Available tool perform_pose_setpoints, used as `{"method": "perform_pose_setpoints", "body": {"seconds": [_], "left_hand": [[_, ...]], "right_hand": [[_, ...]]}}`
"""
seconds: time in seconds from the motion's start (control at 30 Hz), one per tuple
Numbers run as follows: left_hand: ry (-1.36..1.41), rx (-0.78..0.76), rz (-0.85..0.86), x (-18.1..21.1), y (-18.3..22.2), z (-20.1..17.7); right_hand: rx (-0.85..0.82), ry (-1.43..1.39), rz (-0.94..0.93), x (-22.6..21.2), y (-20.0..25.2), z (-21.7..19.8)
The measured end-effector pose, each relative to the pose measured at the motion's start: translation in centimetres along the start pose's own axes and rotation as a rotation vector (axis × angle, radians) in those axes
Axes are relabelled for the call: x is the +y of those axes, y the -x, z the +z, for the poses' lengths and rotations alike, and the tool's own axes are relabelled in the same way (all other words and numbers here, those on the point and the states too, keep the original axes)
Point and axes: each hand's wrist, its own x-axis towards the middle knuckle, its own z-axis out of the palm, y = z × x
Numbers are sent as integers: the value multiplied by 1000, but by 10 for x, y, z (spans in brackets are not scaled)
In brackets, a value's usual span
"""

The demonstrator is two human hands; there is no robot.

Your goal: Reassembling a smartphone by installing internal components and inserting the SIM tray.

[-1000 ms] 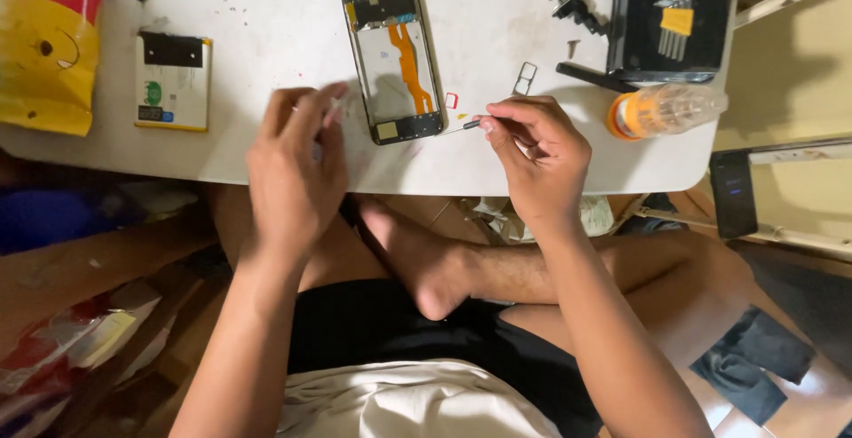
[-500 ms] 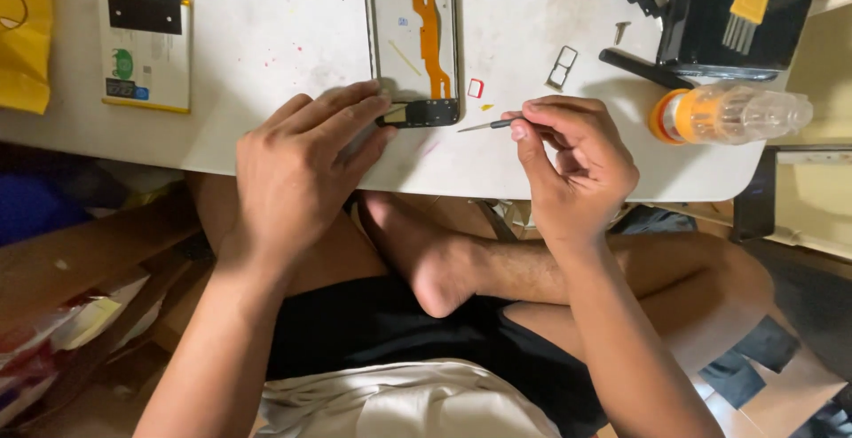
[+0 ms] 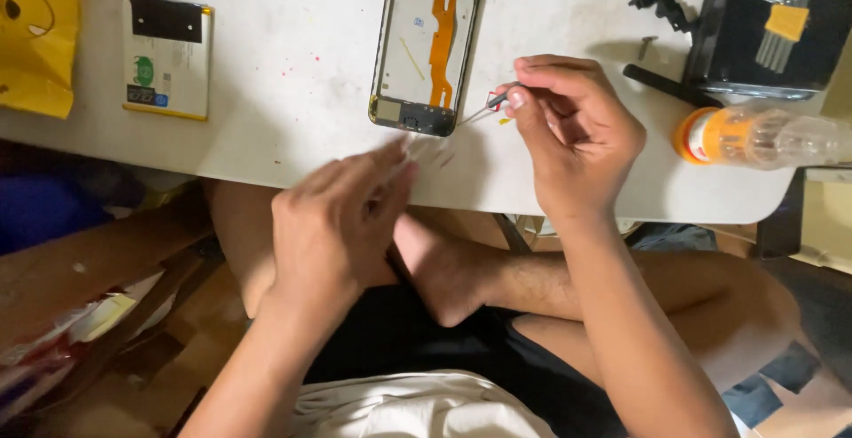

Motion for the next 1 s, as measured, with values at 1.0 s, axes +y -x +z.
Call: {"method": "perform_pose_setpoints", "body": {"seconds": [1.0], "left_hand": [[23,183,70,-47,-33,2]], "right_hand": [[-52,2,-4,-3,3,-4]]}}
